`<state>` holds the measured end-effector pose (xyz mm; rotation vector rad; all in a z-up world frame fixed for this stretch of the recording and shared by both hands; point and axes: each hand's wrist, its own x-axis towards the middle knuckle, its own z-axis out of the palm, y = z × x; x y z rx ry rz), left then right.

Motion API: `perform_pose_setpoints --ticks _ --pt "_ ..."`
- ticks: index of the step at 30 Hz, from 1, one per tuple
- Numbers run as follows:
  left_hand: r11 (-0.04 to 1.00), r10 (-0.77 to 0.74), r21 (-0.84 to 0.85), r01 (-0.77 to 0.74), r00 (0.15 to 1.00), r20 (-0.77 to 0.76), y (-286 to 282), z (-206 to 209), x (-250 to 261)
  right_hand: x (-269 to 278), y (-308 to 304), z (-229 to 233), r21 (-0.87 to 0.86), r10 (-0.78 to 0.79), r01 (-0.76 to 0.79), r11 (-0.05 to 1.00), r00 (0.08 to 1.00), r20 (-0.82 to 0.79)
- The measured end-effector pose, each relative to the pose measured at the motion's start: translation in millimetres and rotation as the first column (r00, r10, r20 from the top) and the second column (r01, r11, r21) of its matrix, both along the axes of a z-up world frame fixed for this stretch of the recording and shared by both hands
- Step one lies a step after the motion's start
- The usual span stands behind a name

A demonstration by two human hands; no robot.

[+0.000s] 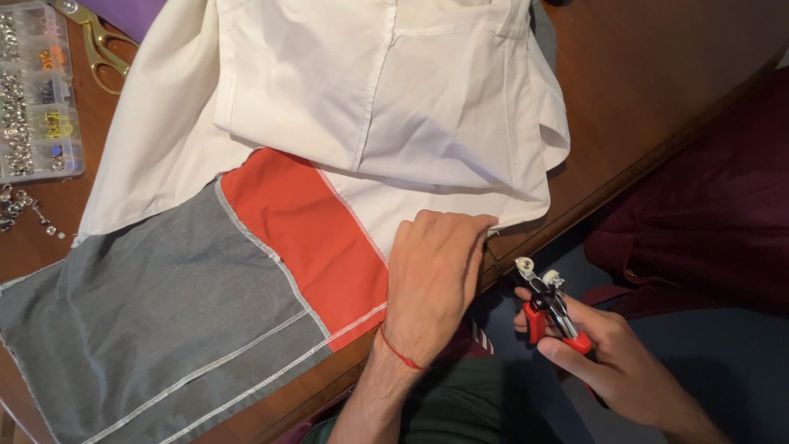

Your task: Attaching metal eyelets to a fabric garment using eyelet pliers

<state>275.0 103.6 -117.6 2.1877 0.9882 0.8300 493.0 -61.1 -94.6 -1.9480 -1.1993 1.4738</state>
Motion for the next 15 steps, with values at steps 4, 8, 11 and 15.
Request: perform_pose_setpoints --ticks 4,8,11,15 --pt "1.000 0.006 -0.024 -0.006 1.000 0.004 1.0 -0.2 0.6 -0.9 10.7 2.3 -0.078 -0.026 0.026 0.997 1.000 -0.004" --pt "0.999 0.016 -0.040 -0.017 1.000 -0.015 1.2 -1.0 1.7 -5.1 25.5 12.1 -0.187 -0.011 0.015 0.982 1.000 0.021" --pt "0.999 0.020 -0.049 -0.021 0.999 -0.032 0.8 -4.3 3.0 -8.2 35.3 14.9 -0.229 -0.014 0.020 0.973 1.000 0.028" --pt "0.997 0.007 -0.071 -0.009 1.000 -0.026 -0.4 -0.6 0.9 -10.8 45.7 20.2 -0.269 0.005 0.017 0.963 0.997 0.080"
